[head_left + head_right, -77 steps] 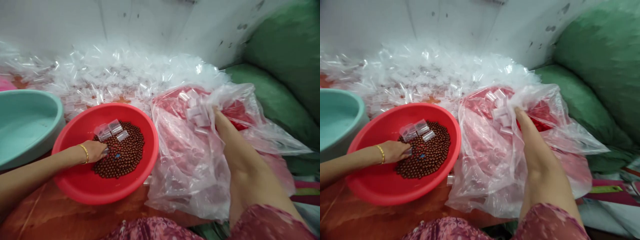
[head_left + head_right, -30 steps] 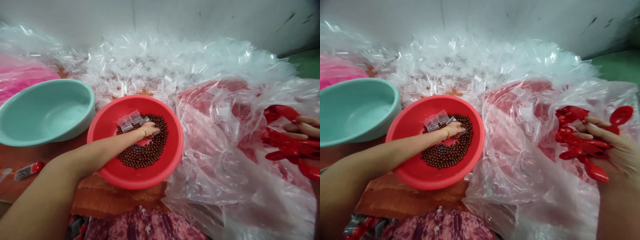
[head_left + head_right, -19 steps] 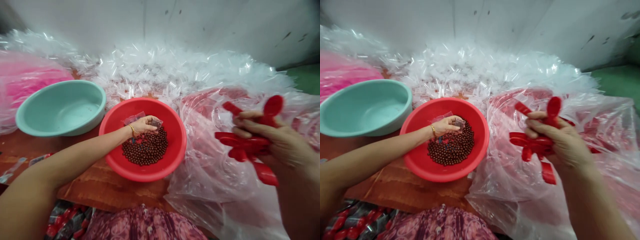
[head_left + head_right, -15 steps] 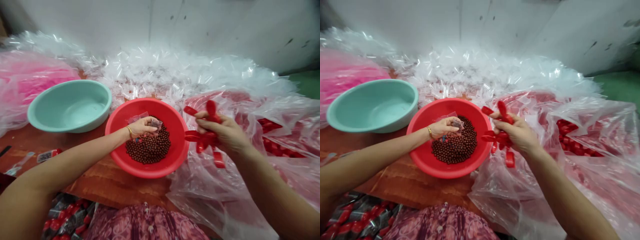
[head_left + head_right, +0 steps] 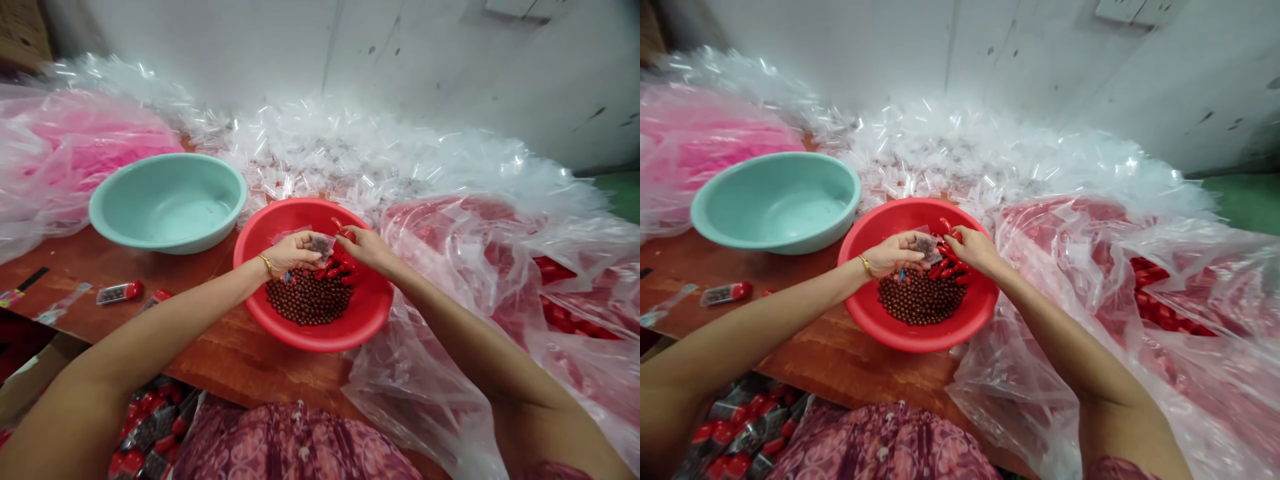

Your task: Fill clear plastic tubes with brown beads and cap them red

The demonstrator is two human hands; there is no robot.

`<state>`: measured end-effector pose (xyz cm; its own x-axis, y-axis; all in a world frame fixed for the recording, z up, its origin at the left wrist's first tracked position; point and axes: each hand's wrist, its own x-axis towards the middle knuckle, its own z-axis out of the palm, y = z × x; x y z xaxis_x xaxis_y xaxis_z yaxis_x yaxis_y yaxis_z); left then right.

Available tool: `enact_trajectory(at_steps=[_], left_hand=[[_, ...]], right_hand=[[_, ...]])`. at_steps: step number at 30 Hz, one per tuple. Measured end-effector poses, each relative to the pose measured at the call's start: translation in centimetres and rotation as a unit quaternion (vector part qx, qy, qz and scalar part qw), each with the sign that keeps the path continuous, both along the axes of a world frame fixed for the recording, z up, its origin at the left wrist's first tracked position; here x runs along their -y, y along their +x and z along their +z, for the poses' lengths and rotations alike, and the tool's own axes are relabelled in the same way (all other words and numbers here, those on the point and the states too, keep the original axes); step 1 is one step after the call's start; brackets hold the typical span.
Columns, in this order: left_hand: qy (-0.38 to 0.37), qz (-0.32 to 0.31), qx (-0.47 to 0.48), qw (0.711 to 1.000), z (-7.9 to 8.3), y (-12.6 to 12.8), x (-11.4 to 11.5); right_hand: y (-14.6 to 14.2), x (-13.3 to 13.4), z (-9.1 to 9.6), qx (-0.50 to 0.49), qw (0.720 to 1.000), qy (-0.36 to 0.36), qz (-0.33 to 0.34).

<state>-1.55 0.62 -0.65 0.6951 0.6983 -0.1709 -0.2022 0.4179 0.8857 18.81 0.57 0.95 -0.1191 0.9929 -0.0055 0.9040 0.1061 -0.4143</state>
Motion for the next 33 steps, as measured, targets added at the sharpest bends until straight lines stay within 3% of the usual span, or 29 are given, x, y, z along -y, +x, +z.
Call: enact_trajectory(at_steps=[2,6,9,12,18,22,25,29,31,33], left_hand=[[0.006,0.049,0.006,0.999,0.2,0.1,-0.2],[0.014,0.096,0.04,0.994,0.9,0.0,-0.2],[0.019,0.088,0.076,0.993,1.3,-0.3,0.0],[0.022,0.092,0.088,0.992,1.4,-0.6,0.2],[0.029,0.078,0.09,0.992,1.5,-0.3,0.2],[0.026,0.079,0.091,0.992,1.4,0.0,0.1],[0.018,0.094,0.098,0.991,1.1,-0.2,0.0],[0.011,0.116,0.074,0.99,1.0,-0.2,0.0],[0.013,0.114,0.052,0.992,1.1,0.1,0.1],[0.024,0.109,0.03,0.993,1.2,0.4,0.3]], right_hand=[[-0.1,1.2,0.4,0.022,0.997,-0.068,0.03],[-2.0,4.2,-0.1,0.067,0.966,-0.185,0.169],[-3.5,5.7,-1.1,0.064,0.955,-0.195,0.212],[-3.6,5.6,-1.6,0.042,0.947,-0.211,0.238],[-2.6,4.6,-1.3,0.006,0.94,-0.228,0.254],[-3.9,5.8,-1.1,-0.017,0.912,-0.268,0.309],[-3.9,5.7,-1.2,-0.062,0.914,-0.29,0.277],[-1.8,4.0,-0.5,-0.111,0.949,-0.244,0.167],[-0.9,3.1,0.5,-0.205,0.96,-0.177,0.067],[-0.5,2.5,1.8,-0.32,0.945,-0.062,-0.022]])
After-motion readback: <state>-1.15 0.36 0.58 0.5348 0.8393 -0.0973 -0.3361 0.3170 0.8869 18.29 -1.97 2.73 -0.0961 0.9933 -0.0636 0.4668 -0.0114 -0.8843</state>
